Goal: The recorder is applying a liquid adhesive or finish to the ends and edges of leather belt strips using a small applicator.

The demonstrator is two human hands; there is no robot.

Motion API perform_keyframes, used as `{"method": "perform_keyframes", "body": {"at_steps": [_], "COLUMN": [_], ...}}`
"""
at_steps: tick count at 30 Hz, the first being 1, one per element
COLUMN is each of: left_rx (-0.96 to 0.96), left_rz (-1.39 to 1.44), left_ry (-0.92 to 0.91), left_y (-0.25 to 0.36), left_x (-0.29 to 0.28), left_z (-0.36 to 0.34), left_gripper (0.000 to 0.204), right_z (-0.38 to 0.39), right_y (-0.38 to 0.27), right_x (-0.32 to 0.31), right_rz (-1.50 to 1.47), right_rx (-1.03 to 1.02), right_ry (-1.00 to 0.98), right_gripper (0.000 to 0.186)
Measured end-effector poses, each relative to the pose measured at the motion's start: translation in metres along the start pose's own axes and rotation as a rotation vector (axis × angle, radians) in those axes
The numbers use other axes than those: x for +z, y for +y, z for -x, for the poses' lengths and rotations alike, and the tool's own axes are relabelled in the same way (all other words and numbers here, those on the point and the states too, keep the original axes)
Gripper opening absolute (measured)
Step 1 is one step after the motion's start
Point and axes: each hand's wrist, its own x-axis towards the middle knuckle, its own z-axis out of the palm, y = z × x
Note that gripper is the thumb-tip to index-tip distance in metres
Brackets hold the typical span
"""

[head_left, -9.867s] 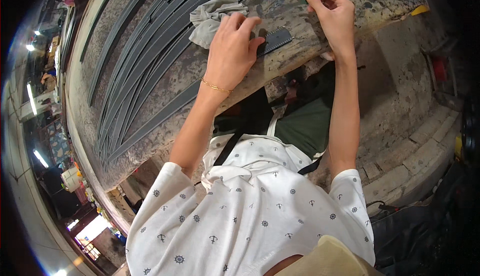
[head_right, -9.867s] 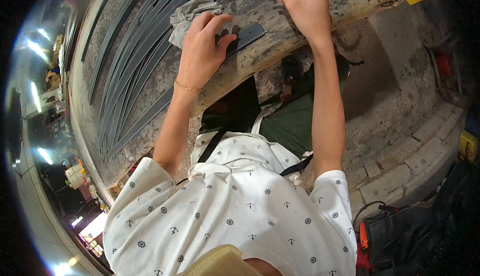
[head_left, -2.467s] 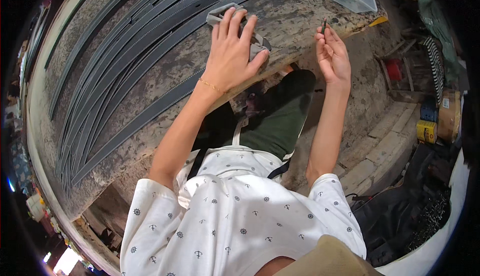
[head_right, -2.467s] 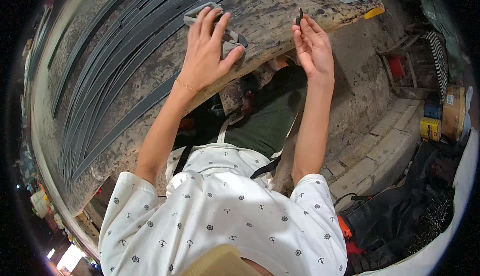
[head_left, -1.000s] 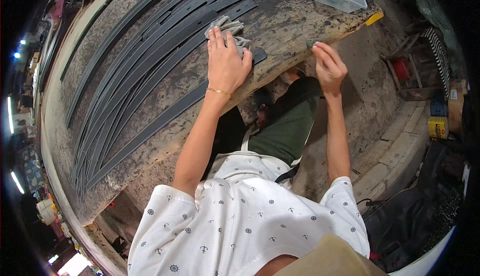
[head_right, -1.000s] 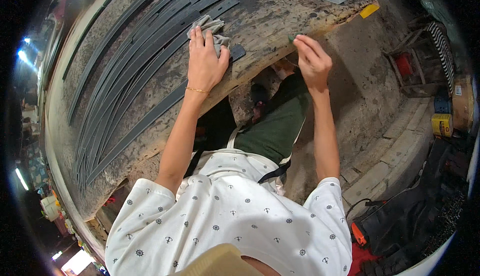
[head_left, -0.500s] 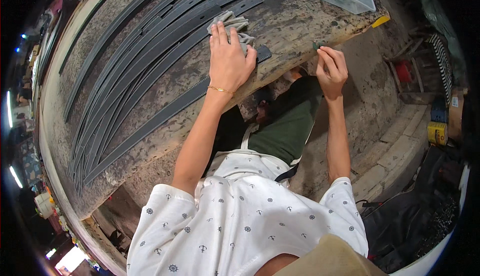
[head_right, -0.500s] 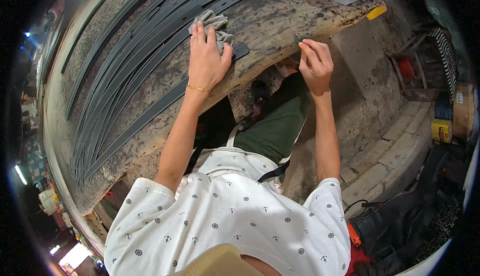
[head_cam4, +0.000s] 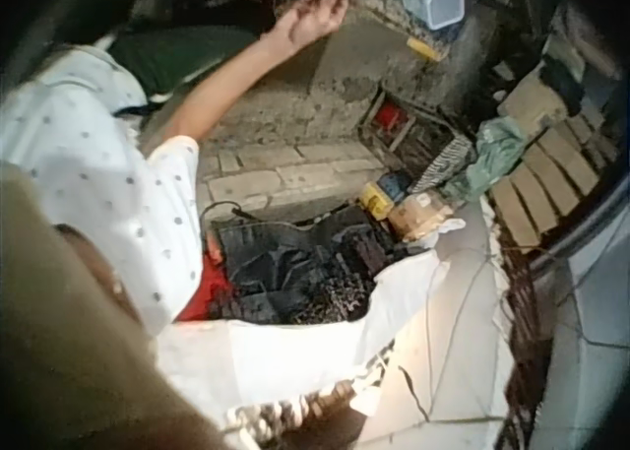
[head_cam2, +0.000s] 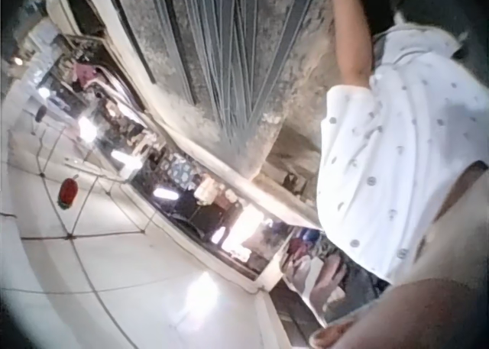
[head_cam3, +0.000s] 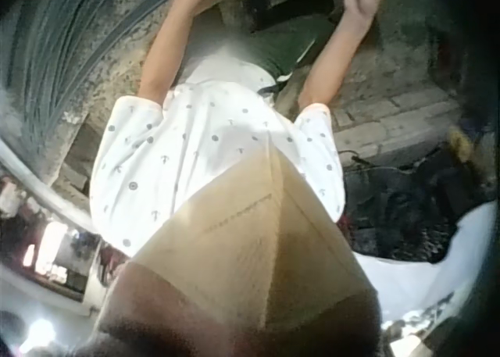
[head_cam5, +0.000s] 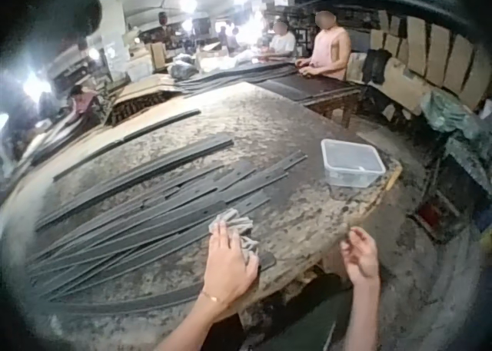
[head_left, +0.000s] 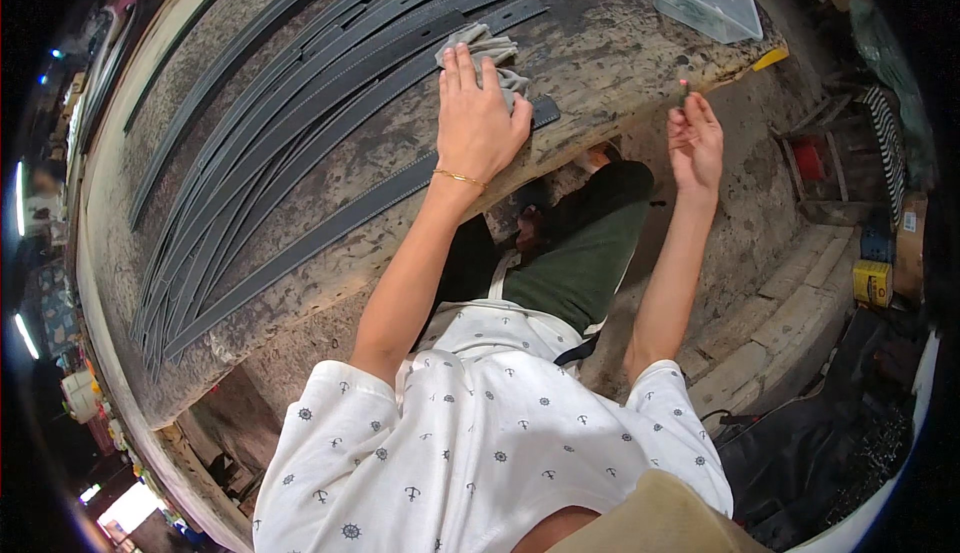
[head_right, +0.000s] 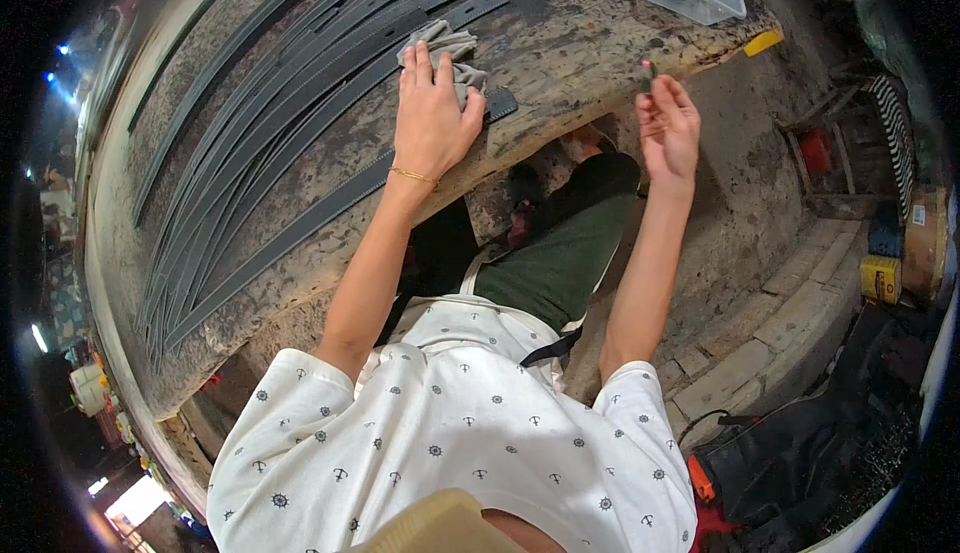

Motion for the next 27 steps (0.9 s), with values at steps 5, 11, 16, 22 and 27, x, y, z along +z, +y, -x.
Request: {"method": "perform_keyframes", "body": {"at_steps": [5, 11, 16, 22, 27], "left_rx": [-0.002, -0.001, -0.001, -0.019, 0.125], "left_rz": [-0.006, -0.009, -0.021, -0.017, 0.072], "left_ry": [0.006, 0.006, 0.019, -0.003, -0.012], "left_y": [-0.003, -0.002, -0.005, 0.001, 0.084], "left_x": [0.000, -0.001, 0.000, 0.002, 0.045], "left_z": [0.001, 0.000, 0.001, -0.002, -0.026], "left_gripper": [0.059, 0.060, 0.059, 0.060, 0.063], "right_z": [-0.011, -0.012, -0.014, -0.003, 0.043], "right_y": [0.003, 0.000, -0.005, -0.011, -0.027], "right_x": [0.007, 0.004, 0.000, -0.017, -0.028], "right_rz": [0.512, 0.555, 0.345, 0.253, 0.394], "right_rx": [0.072, 0.127, 0.127, 0.008, -0.114], "right_ry": [0.157, 0.168, 0.146, 0.135, 0.383], "right_gripper": [0.016, 0.035, 0.038, 0.015, 0.024]}}
